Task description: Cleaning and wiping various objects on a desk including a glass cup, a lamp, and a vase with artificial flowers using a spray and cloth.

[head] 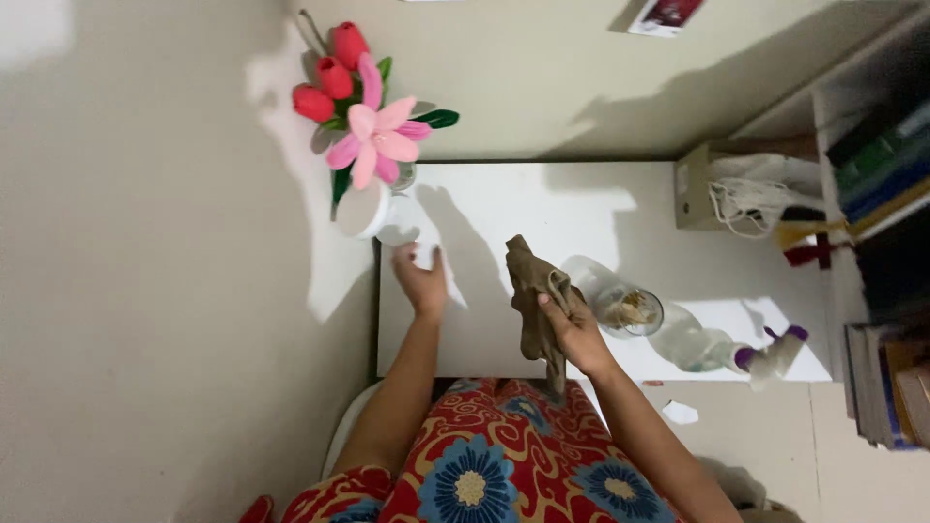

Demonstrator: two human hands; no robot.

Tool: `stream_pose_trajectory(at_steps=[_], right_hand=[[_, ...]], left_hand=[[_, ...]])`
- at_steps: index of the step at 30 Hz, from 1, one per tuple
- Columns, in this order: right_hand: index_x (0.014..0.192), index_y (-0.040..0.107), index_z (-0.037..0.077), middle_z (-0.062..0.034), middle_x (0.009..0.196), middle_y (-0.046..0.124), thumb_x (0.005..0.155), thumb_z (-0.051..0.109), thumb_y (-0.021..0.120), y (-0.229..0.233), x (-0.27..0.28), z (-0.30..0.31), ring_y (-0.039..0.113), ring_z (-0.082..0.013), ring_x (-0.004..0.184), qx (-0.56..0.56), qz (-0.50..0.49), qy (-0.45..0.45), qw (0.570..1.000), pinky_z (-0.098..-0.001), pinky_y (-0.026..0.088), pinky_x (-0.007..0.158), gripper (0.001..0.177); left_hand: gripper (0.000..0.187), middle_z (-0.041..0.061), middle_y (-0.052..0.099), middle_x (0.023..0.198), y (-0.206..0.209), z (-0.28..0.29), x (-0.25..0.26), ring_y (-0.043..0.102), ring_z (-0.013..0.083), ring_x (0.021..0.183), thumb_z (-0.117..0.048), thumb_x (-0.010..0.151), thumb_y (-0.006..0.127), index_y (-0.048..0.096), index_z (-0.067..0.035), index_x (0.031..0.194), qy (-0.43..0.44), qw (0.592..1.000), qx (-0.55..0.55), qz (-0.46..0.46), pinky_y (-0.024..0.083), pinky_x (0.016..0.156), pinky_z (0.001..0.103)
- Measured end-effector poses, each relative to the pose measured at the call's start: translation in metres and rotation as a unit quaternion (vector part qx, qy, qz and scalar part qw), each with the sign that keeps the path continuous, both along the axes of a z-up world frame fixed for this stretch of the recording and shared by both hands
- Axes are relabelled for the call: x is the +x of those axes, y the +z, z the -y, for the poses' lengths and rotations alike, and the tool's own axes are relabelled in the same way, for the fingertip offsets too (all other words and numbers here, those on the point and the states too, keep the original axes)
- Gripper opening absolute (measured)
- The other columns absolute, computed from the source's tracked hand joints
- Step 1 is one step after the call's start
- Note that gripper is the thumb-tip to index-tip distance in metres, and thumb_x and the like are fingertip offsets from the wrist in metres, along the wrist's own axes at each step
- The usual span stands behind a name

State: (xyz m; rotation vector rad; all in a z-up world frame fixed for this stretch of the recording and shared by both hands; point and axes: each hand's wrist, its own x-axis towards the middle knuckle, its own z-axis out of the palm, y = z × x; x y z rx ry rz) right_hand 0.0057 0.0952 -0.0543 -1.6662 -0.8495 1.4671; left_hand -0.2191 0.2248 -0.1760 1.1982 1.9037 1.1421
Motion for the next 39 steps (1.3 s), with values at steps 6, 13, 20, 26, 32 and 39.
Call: stream_pose_trajectory(at_steps=[6, 13, 20, 26, 32, 39], right_hand=[[0.114, 0.068, 0.0, -0.0127, 0.095, 0.068, 0.103, 0.038, 0.059, -0.006, -0.013, -0.015, 0.063, -0.0186, 0.086, 0.01, 0.065, 0.047, 0.997, -0.0356, 0.054, 0.077, 0.04], [0.125, 0.062, 0.001, -0.0131, 0.107, 0.068, 0.101, 0.039, 0.058, 0.007, -0.008, -0.013, 0.064, -0.0194, 0.097, 0.031, 0.01, 0.038, 0.999, -0.0362, 0.054, 0.085, 0.045], [0.134, 0.056, 0.0, -0.0204, 0.12, 0.066, 0.097, 0.044, 0.058, 0.012, -0.006, 0.0, 0.066, -0.0269, 0.109, -0.013, -0.018, 0.008, 1.0, -0.0408, 0.056, 0.093, 0.058], [0.138, 0.05, 0.001, -0.018, 0.128, 0.064, 0.087, 0.028, 0.075, 0.05, -0.013, 0.012, 0.065, -0.0246, 0.116, 0.138, -0.005, -0.004, 0.99, -0.038, 0.055, 0.099, 0.062], [0.13, 0.06, -0.004, -0.0182, 0.119, 0.073, 0.088, 0.019, 0.078, 0.04, 0.015, 0.029, 0.071, -0.0251, 0.108, 0.134, -0.029, -0.043, 0.99, -0.0404, 0.061, 0.095, 0.05], [0.145, 0.044, -0.002, -0.0249, 0.139, 0.058, 0.087, 0.043, 0.072, 0.06, 0.053, 0.083, 0.06, -0.0345, 0.127, 0.159, -0.185, -0.124, 0.962, -0.046, 0.053, 0.106, 0.079]], left_hand=[[0.056, 0.021, 0.049, 0.137, -0.032, -0.056, -0.031, 0.053, 0.0335, 0.126, -0.009, 0.094, 0.072, 0.044, 0.008, 0.14, 0.092, 0.975, 0.162, 0.118, 0.042, 0.109, 0.045], [0.035, 0.019, 0.071, 0.125, -0.053, -0.077, -0.031, 0.067, 0.0292, 0.115, -0.012, 0.097, 0.07, 0.065, 0.007, 0.126, 0.083, 0.97, 0.194, 0.121, 0.05, 0.104, 0.043], [0.043, 0.011, 0.064, 0.135, -0.043, 0.02, 0.003, 0.061, 0.0196, 0.12, -0.019, 0.101, 0.065, 0.058, -0.005, 0.141, -0.052, 0.929, 0.078, 0.359, 0.051, 0.104, 0.034], [0.035, 0.01, 0.068, 0.122, -0.002, 0.094, 0.036, 0.064, 0.0225, 0.111, -0.015, 0.096, 0.07, 0.066, -0.001, 0.127, -0.149, 0.987, 0.024, 0.063, 0.05, 0.097, 0.039], [0.03, 0.014, 0.072, 0.108, 0.046, 0.13, 0.05, 0.07, 0.0229, 0.096, -0.024, 0.105, 0.063, 0.064, -0.001, 0.123, -0.2, 0.97, 0.01, 0.135, 0.055, 0.089, 0.036], [0.054, 0.006, 0.069, 0.11, 0.151, 0.135, 0.052, 0.069, 0.0123, 0.101, -0.051, 0.109, 0.05, 0.051, -0.002, 0.132, -0.287, 0.898, 0.197, 0.27, 0.06, 0.08, 0.032]])
